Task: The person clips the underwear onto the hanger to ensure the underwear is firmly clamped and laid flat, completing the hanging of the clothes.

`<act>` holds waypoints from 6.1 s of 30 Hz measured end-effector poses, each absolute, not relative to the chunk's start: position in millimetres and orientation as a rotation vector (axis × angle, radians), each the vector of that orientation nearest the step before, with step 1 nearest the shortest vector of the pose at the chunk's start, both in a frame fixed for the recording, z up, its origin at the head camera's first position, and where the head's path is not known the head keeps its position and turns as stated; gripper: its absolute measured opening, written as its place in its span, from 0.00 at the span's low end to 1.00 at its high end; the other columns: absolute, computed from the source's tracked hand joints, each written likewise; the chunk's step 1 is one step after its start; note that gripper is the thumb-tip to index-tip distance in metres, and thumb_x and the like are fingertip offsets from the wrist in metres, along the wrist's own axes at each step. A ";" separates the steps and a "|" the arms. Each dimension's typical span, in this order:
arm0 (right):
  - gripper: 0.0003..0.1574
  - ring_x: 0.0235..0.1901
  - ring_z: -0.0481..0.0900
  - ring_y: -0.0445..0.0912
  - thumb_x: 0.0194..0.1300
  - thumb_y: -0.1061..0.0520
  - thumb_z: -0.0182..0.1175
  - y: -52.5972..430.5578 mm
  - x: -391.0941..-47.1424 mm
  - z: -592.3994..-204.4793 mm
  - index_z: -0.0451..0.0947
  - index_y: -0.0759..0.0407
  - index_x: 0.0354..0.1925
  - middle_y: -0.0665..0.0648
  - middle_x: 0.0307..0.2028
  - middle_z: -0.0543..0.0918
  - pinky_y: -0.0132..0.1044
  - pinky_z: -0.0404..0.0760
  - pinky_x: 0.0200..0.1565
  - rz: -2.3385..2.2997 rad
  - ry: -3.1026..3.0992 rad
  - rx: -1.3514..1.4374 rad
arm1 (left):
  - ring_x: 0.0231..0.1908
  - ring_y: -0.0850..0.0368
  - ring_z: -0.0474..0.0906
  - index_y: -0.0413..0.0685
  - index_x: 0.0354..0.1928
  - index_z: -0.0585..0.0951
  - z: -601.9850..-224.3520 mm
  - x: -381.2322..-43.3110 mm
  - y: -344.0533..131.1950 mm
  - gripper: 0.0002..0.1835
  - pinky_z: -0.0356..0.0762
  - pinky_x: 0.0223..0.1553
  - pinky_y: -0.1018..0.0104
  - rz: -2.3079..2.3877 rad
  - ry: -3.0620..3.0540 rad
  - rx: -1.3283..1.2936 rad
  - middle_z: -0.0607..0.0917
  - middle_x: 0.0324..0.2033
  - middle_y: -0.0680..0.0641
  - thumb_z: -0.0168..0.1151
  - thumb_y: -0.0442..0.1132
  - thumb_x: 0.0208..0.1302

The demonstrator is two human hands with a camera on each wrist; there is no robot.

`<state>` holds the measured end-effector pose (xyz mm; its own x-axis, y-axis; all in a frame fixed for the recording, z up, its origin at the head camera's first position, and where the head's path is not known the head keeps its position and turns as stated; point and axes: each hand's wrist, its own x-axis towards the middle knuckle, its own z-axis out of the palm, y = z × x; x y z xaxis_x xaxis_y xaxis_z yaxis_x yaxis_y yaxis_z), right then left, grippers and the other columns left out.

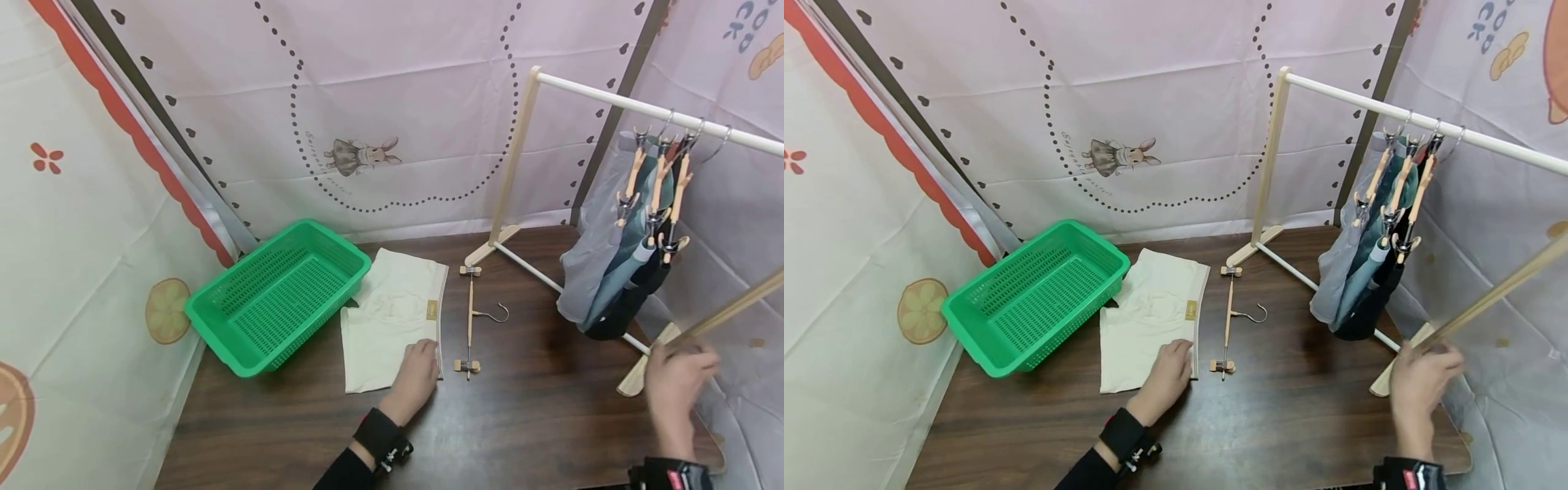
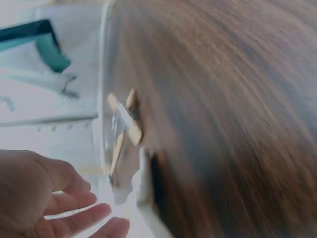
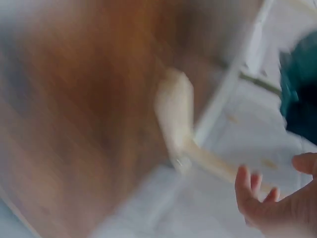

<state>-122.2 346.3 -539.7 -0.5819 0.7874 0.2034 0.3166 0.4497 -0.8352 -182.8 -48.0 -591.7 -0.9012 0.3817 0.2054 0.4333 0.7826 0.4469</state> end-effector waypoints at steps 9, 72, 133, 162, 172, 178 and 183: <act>0.18 0.37 0.82 0.62 0.76 0.56 0.55 265.1 -127.4 -581.1 0.76 0.74 0.50 0.71 0.39 0.83 0.55 0.79 0.42 1.055 -2.837 -0.392 | 0.41 0.49 0.85 0.31 0.53 0.81 -583.0 -158.0 -78.1 0.14 0.85 0.39 0.56 -1.513 -2.965 -0.072 0.86 0.41 0.40 0.58 0.34 0.72; 0.20 0.29 0.82 0.39 0.74 0.67 0.58 151.9 -185.5 -592.1 0.71 0.84 0.56 0.56 0.30 0.84 0.27 0.84 0.35 2.708 -2.080 -0.665 | 0.41 0.45 0.88 0.22 0.51 0.73 -613.8 -183.8 -37.6 0.15 0.85 0.50 0.52 -2.941 -1.702 0.603 0.86 0.40 0.33 0.59 0.31 0.74; 0.17 0.29 0.81 0.40 0.72 0.69 0.58 119.1 -189.4 -607.0 0.73 0.84 0.52 0.57 0.32 0.81 0.27 0.84 0.34 2.633 -2.055 -0.569 | 0.37 0.50 0.88 0.22 0.55 0.74 -623.6 -183.0 -43.7 0.21 0.85 0.49 0.54 -2.989 -1.708 0.613 0.87 0.41 0.35 0.58 0.39 0.76; 0.14 0.36 0.85 0.52 0.71 0.54 0.62 153.0 -242.1 -567.7 0.87 0.63 0.45 0.60 0.39 0.89 0.50 0.84 0.43 1.007 -3.021 0.112 | 0.51 0.48 0.82 0.39 0.55 0.83 -582.1 -253.4 -95.6 0.14 0.81 0.53 0.54 -1.749 -2.812 -0.068 0.86 0.49 0.41 0.54 0.38 0.76; 0.18 0.42 0.83 0.61 0.68 0.61 0.55 139.8 -329.8 -575.3 0.81 0.69 0.52 0.67 0.44 0.86 0.54 0.81 0.44 1.078 -2.792 -0.102 | 0.70 0.39 0.65 0.35 0.67 0.74 -611.4 -322.4 -84.9 0.22 0.60 0.72 0.48 -0.919 -2.904 -0.596 0.71 0.69 0.35 0.52 0.28 0.74; 0.31 0.58 0.74 0.66 0.71 0.66 0.49 137.8 -367.6 -578.0 0.65 0.74 0.70 0.76 0.59 0.76 0.57 0.75 0.59 1.163 -2.880 -0.011 | 0.75 0.39 0.54 0.50 0.77 0.64 -615.6 -334.6 -79.2 0.26 0.56 0.72 0.44 -0.621 -3.139 -0.654 0.59 0.77 0.40 0.46 0.42 0.81; 0.33 0.65 0.68 0.66 0.75 0.67 0.46 144.9 -377.3 -580.9 0.57 0.72 0.75 0.75 0.69 0.67 0.53 0.72 0.60 1.372 -2.955 -0.017 | 0.74 0.37 0.50 0.54 0.77 0.65 -614.5 -336.0 -76.5 0.25 0.56 0.71 0.42 -0.644 -3.228 -0.570 0.54 0.79 0.41 0.44 0.46 0.82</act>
<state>-377.3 144.9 -580.9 -0.9931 -0.0396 -0.1103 0.0587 0.6464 -0.7607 -336.0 -76.5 -614.5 -0.9226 0.3647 -0.1254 0.2887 0.8687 0.4025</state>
